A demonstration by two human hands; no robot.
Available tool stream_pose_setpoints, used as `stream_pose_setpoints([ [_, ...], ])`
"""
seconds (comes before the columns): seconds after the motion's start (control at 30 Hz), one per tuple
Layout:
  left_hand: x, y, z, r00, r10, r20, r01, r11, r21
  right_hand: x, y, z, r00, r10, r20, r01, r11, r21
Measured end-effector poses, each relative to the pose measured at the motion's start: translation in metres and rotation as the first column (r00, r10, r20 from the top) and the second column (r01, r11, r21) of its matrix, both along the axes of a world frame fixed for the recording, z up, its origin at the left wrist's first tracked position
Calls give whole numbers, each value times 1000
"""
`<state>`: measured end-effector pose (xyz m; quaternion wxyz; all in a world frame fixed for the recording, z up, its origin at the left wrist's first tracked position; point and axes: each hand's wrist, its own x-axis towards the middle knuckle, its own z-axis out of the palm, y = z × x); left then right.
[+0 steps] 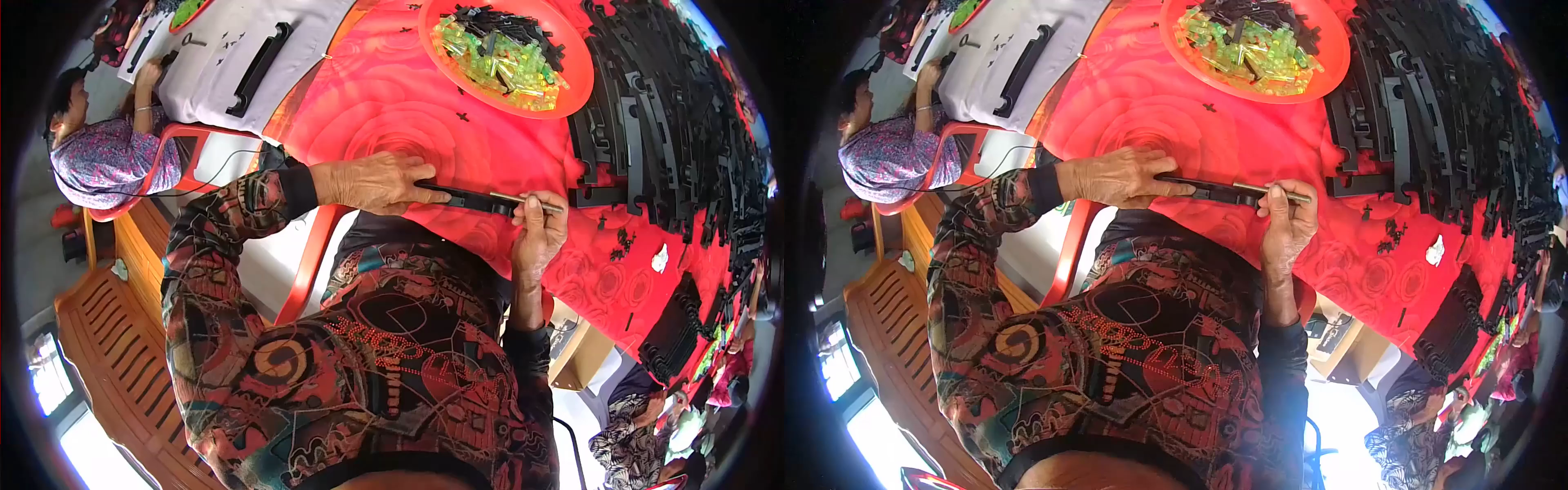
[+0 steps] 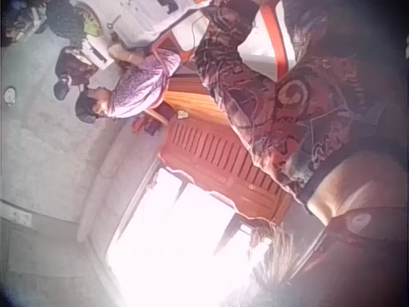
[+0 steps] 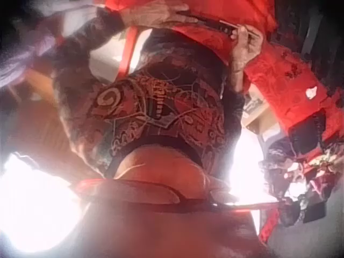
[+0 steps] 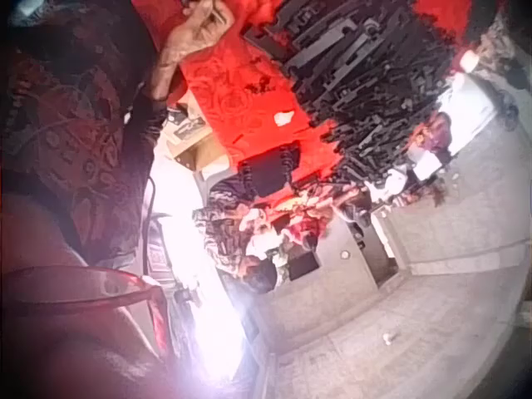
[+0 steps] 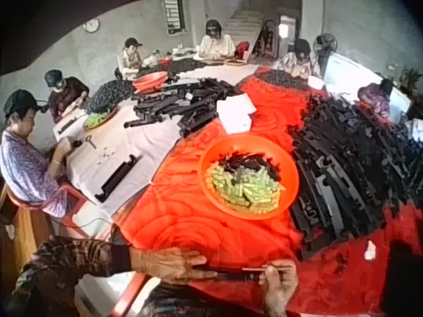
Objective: The person assembles plastic frames by inserting small pins into each frame using a metal tool, and stacks the completed frames to the side.
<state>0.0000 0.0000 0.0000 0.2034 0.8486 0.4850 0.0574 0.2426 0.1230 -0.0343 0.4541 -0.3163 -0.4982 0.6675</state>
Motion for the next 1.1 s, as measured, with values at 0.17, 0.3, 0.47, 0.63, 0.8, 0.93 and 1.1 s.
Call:
stream_pose_setpoints([
  [0.17, 5, 4, 9, 997, 25, -71, -32, 995, -91, 0, -12, 12, 986, 39, 162, -63, 987, 151],
  [0.3, 7, 4, 14, 994, 11, -106, -22, 995, -101, 2, -20, 3, 945, -20, 325, -96, 937, 337],
  [0.47, 8, 5, 12, 988, -8, -155, -1, 999, -54, -3, -21, 6, 944, -34, 328, -89, 932, 352],
  [0.63, 10, 4, 14, 987, 6, -163, -13, 999, -39, -9, -24, 11, 933, -47, 356, -122, 891, 438],
  [0.8, 10, 0, 10, 985, 19, -173, -18, 1000, 11, -8, -22, 10, 929, -1, 371, -150, 914, 376],
  [0.93, 11, 2, 8, 990, 22, -137, -19, 1000, 24, -12, -27, 8, 961, 81, 264, -132, 975, 180],
  [1.1, 7, 3, 6, 997, 22, -79, -23, 1000, -11, -14, -26, 9, 957, 88, 276, -134, 979, 155],
])
